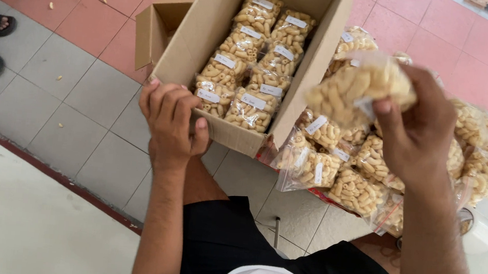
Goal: Packing small plastic bags of snacks into a cardboard box while sitting on the floor.
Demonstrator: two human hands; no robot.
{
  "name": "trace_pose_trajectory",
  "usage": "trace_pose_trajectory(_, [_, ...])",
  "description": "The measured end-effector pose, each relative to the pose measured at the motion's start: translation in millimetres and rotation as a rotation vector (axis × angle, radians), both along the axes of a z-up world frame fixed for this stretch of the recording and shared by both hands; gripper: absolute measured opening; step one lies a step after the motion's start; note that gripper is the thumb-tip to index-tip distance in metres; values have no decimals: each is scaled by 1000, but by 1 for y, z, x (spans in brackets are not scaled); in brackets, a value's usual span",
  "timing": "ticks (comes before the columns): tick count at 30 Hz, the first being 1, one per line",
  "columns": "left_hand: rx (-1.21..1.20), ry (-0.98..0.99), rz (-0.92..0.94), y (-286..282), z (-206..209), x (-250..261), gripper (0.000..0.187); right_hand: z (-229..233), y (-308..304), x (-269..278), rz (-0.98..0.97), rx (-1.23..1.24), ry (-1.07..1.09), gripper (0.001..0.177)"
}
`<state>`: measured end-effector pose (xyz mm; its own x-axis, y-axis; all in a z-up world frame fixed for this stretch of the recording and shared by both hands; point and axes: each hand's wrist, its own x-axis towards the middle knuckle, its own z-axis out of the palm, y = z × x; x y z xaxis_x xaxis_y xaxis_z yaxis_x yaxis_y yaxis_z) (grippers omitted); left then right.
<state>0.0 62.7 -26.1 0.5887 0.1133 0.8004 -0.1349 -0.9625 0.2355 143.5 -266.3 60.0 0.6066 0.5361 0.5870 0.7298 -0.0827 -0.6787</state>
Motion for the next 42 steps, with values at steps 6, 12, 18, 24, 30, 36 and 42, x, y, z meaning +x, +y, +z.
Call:
trace_pose_trajectory(6, [-4, -223, 59, 6, -53, 23, 40, 44, 82, 25, 93, -159, -135, 24])
trace_pose_trajectory(12, [-24, -301, 81, 9, -73, 31, 37, 41, 171, 46, 87, -489, -12, 34])
trace_pose_trajectory(18, [-23, -296, 85, 11, -79, 28, 39, 12, 226, 57, 127, -830, 330, 33])
trace_pose_trajectory(24, [11, -402, 65, 15, -85, 37, 43, -38, 252, 52, 217, -1018, 509, 54])
trace_pose_trajectory(30, [37, -484, 55, 19, -99, 41, 49, -45, 250, 51, 310, -1098, 289, 67])
trace_pose_trajectory(36, [39, -477, 44, 19, -96, 41, 49, -41, 246, 61, 383, -1123, 268, 58])
trace_pose_trajectory(42, [50, -483, 29, 19, -92, 41, 46, -29, 245, 65, 380, -1081, 338, 54])
